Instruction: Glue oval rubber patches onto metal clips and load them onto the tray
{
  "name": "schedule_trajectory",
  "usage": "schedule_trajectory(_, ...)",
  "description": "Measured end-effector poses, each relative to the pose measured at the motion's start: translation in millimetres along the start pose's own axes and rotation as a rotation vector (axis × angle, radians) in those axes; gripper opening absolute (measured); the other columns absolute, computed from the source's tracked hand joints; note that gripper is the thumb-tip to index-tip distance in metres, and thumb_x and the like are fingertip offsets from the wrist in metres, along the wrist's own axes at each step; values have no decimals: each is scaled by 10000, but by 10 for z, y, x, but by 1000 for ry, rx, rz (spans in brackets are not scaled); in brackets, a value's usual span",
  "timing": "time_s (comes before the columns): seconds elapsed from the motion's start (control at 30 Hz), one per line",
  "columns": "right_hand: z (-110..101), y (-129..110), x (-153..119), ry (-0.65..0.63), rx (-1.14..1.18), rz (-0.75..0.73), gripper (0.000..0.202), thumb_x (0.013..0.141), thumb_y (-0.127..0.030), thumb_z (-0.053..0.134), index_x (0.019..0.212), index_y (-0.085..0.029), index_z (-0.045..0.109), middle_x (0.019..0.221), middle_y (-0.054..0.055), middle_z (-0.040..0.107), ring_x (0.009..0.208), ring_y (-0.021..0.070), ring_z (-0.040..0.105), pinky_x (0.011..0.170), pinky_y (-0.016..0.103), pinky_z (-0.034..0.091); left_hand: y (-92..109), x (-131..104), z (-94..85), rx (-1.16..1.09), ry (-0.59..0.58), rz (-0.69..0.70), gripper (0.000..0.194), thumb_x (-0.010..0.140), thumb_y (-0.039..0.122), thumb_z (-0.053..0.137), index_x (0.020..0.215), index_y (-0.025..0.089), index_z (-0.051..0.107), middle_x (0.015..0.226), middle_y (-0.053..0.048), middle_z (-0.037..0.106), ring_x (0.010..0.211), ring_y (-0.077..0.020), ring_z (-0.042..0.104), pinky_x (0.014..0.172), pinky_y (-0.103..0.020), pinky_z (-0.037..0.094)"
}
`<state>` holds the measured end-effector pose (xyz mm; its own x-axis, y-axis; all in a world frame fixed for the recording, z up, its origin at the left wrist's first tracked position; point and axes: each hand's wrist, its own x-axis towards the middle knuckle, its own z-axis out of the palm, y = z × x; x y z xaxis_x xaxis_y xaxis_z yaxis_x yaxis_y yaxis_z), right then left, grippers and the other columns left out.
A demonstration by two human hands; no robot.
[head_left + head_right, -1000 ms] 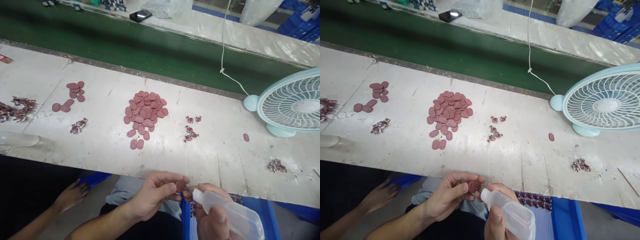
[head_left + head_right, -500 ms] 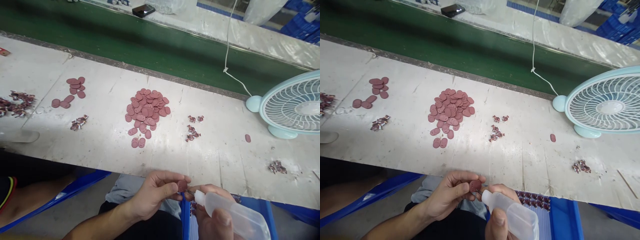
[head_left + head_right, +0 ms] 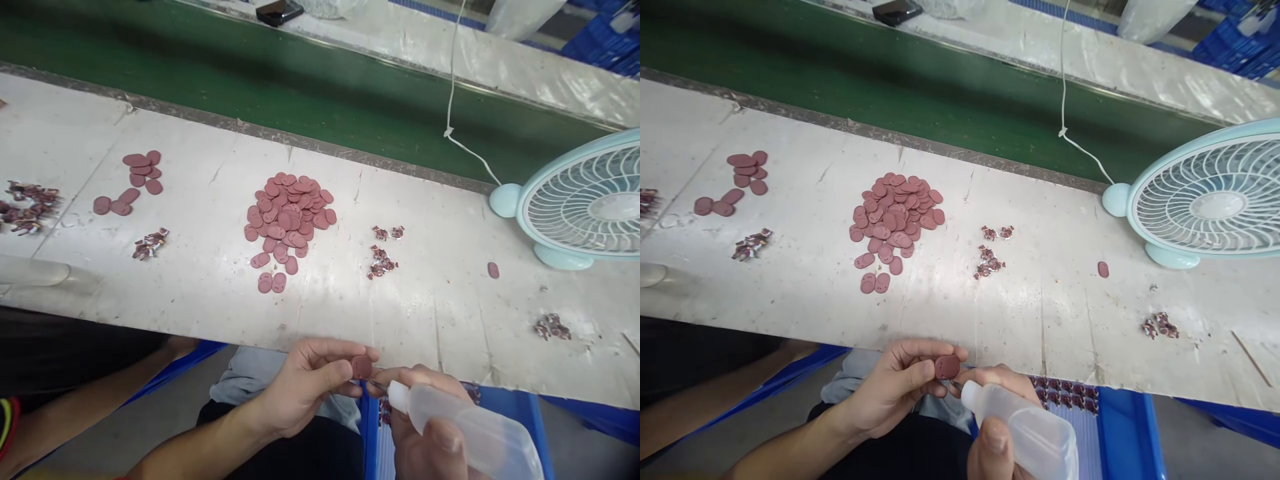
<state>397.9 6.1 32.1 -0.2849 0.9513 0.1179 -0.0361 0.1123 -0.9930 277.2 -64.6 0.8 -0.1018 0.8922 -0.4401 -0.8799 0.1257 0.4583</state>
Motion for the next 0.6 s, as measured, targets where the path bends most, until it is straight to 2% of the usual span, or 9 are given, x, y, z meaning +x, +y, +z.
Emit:
schedule_trajectory(0.13, -23, 32, -40, 18, -32, 13, 289, 854, -466, 621, 984, -220, 699, 785, 57, 724, 596, 221, 660, 466, 322, 498, -4, 9, -1, -5, 7, 3, 233, 848, 254, 744, 1068, 184, 776, 1181, -130, 748, 866, -166, 736, 737, -216, 574)
schedule_trajectory(0.23, -161, 13, 102, -60, 127, 111, 325, 875, -508, 572, 965, -227, 709, 722, 52, 691, 570, 216, 655, 449, 320, 511, 9, 12, 0, -20, 4, 8, 231, 851, 256, 742, 1068, 185, 773, 1180, -130, 748, 966, -203, 735, 737, -212, 569)
schedule_trajectory(0.3, -311, 33, 304, -71, 377, 266, 371, 892, -528, 516, 947, -213, 703, 665, 32, 623, 548, 178, 623, 432, 286, 519, 25, 8, -1, -33, 4, 11, 215, 853, 251, 740, 1057, 195, 775, 1169, -122, 752, 1007, -224, 732, 741, -214, 567)
schedule_trajectory(0.37, -477, 120, 551, -65, 760, 455, 386, 903, -498, 485, 1002, -173, 667, 699, 24, 582, 590, 137, 605, 456, 228, 539, 42, 1, -5, -43, 2, 16, 197, 859, 246, 732, 1046, 203, 777, 1165, -113, 754, 1005, -228, 736, 745, -218, 567)
schedule_trajectory(0.47, -670, 332, 866, -189, 1341, 709, 361, 962, -371, 393, 1102, -95, 578, 787, 52, 587, 699, 118, 623, 542, 167, 572, 70, -5, -23, -41, 0, 26, 189, 875, 237, 714, 1050, 202, 776, 1166, -111, 753, 1011, -224, 735, 749, -211, 567)
schedule_trajectory(0.53, -716, 428, 955, -277, 1503, 757, 374, 1003, -324, 296, 1104, -73, 554, 781, 56, 582, 735, 117, 636, 548, 155, 570, 91, -11, -41, -45, 13, 34, 187, 883, 229, 704, 1053, 196, 774, 1174, -113, 751, 1012, -220, 734, 746, -205, 568)
schedule_trajectory(0.6, -686, 431, 935, -285, 1483, 656, 413, 1023, -366, 274, 1129, -75, 547, 778, 36, 577, 728, 94, 633, 519, 119, 543, 118, -24, -61, -50, 34, 45, 183, 886, 220, 700, 1052, 190, 772, 1190, -115, 745, 1005, -214, 736, 744, -196, 568)
